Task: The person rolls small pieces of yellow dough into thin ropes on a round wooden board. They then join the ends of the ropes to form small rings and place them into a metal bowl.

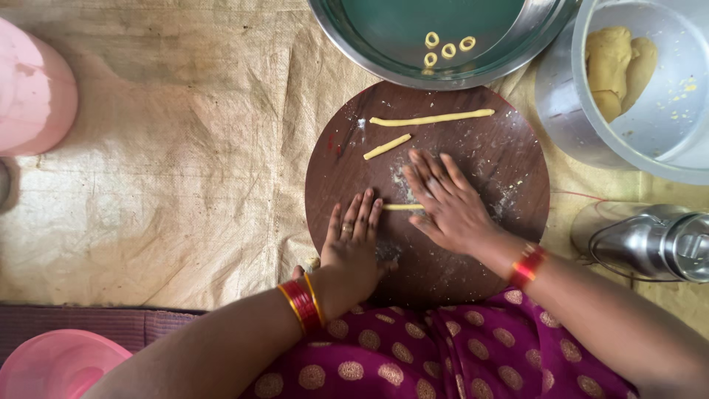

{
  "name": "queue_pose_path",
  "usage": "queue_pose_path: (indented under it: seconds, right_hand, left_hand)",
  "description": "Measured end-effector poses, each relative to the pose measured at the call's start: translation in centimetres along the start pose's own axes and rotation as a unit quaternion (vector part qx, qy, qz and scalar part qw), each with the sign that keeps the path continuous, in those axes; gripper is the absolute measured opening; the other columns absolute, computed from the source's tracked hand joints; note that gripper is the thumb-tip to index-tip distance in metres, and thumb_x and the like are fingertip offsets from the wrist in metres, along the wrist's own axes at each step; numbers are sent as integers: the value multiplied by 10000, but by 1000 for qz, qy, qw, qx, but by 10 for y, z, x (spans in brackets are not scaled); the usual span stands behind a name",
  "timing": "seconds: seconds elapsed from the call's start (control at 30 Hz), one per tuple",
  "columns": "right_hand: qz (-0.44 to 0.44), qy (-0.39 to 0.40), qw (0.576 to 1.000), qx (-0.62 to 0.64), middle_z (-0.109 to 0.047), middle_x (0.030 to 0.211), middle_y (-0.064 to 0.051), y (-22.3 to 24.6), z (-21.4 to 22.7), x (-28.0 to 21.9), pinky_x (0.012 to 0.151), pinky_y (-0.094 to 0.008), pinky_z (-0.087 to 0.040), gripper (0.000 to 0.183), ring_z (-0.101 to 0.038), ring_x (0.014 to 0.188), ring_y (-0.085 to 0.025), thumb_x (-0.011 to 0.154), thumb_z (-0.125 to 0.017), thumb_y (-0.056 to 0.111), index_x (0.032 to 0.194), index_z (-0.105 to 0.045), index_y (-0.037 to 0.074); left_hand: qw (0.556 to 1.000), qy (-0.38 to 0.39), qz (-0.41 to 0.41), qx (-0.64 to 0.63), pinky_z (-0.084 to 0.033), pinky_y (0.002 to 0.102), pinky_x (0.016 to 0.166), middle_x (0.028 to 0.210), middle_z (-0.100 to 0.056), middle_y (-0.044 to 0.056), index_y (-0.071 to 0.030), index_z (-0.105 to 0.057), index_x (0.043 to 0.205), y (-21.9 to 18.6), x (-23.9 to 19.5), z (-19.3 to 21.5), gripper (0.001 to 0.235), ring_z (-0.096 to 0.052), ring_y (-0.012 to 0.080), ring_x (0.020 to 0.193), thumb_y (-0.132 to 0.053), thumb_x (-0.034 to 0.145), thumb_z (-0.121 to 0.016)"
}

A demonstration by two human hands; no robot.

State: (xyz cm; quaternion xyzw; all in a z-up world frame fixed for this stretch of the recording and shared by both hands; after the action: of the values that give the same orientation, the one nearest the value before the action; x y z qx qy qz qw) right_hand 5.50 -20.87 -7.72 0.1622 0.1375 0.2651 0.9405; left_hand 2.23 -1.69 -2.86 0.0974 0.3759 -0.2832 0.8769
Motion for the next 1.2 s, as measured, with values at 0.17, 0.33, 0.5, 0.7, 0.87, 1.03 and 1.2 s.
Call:
queue_pose_path:
  seconds: [0.17, 0.33, 0.5, 0.7, 0.87, 1.03, 1.2]
  right_hand:
    - [-96, -200, 973, 63, 33, 1726, -237, -4, 65, -37, 1335, -534, 52, 860, 9, 1628, -361, 1033, 59, 651, 1628, 69, 31]
    - [-69, -75, 994, 50, -43, 1686, -263, 34, 40, -32, 1285, -512, 4, 854, -44, 1579, -371, 1031, -14, 579, 1597, 23, -59]
    - [-94, -116, 989, -17, -36, 1703, -264, 4, 34, 21, 1298, -492, -8, 812, -36, 1597, -370, 1065, -63, 545, 1605, -40, -60]
    - [-35, -118, 990, -69, -28, 1684, -300, -10, 45, 48, 1288, -501, -27, 857, -32, 1573, -392, 1061, -85, 569, 1596, -44, -98]
    - [-13, -64, 995, -69, -30, 1660, -288, 25, 25, -43, 1269, -503, -16, 841, -41, 1559, -399, 1046, -62, 565, 1573, -46, -90]
    - [0, -51, 992, -114, -22, 1655, -282, 23, 22, -50, 1247, -498, -2, 867, -31, 1539, -409, 1018, -33, 595, 1573, -29, -72]
    - [-92, -86, 990, -64, 5, 1695, -247, -21, 48, 35, 1287, -472, 10, 849, -14, 1583, -369, 1035, -43, 585, 1600, 0, -48]
  left_hand:
    - [997, 50, -11, 50, 102, 532, 1204, 1674, 258, 202, 5, 175, 1571, -5, -14, 21, 1049, 231, 325, 1530, -739, 968, -251]
    - [998, 2, -51, 28, 99, 518, 1200, 1675, 230, 197, 14, 151, 1583, -25, -11, 33, 1104, 203, 312, 1535, -768, 928, -271]
    - [999, -27, -14, 26, 88, 522, 1215, 1692, 188, 141, -35, 132, 1597, -17, 18, 31, 1106, 174, 261, 1546, -810, 899, -236]
    - [994, -104, -9, 20, 95, 520, 1206, 1687, 179, 89, -87, 130, 1589, -5, 28, 38, 1041, 172, 225, 1535, -783, 906, -237]
    - [999, 22, -33, 16, 130, 530, 1197, 1693, 227, 92, -87, 165, 1600, -16, 0, 18, 1070, 208, 231, 1537, -765, 917, -302]
    - [999, 20, -16, -33, 137, 543, 1202, 1694, 216, 89, -71, 159, 1601, -19, -1, 22, 1035, 203, 225, 1537, -764, 939, -233]
    - [993, -111, 42, 14, 97, 560, 1202, 1697, 149, 60, -108, 122, 1597, 4, 39, 45, 976, 134, 224, 1542, -777, 926, -111]
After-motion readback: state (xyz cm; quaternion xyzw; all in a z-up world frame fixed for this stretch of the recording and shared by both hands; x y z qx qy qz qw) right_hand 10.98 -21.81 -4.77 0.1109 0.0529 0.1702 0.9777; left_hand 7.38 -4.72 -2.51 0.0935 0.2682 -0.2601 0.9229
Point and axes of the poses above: each hand's wrist, its own x-axis towards the middle knuckle, its own z-axis out of the back of the hand, y = z × x, the point moved 4 cm from there along x, towards the middle knuckle
